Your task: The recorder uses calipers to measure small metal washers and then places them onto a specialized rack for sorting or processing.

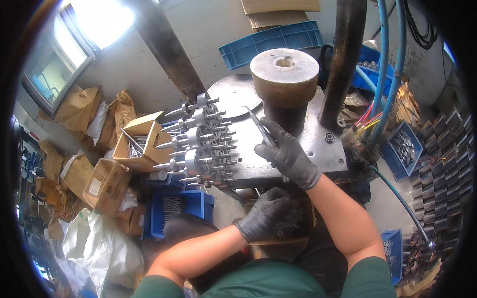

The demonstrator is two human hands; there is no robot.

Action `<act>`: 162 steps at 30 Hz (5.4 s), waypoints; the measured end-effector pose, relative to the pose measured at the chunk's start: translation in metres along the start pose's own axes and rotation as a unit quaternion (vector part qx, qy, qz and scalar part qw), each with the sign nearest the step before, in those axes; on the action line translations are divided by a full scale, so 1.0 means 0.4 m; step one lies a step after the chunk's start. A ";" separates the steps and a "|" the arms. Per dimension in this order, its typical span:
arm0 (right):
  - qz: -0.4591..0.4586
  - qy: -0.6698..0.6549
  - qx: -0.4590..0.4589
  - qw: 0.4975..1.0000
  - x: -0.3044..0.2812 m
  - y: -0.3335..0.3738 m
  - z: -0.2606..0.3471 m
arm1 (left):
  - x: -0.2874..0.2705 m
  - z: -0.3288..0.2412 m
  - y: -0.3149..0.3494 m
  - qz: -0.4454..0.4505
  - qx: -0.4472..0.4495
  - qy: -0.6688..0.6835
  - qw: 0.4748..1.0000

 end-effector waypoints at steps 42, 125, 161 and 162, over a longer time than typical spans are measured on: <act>-0.021 0.432 -0.377 0.819 -0.151 0.256 0.109 | -0.126 -0.146 -0.125 -0.032 0.208 0.064 0.975; 0.101 0.065 0.011 0.993 0.084 -0.133 -0.068 | 0.002 0.139 -0.063 0.033 -0.096 0.001 0.995; 0.124 -0.075 0.042 0.989 0.169 -0.087 -0.125 | 0.016 0.095 -0.025 -0.028 -0.083 -0.014 0.996; 0.151 -0.208 0.175 0.950 0.180 -0.071 -0.130 | 0.019 0.095 -0.022 -0.020 -0.086 -0.009 0.996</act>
Point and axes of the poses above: each hand's wrist, its own y-axis away from the middle knuckle, its own x-axis out of the palm, z = x × y, the point moved 9 cm from there along -y, towards the middle knuckle, and after that the axes turned 14 degrees about -z, right-handed, at the moved point
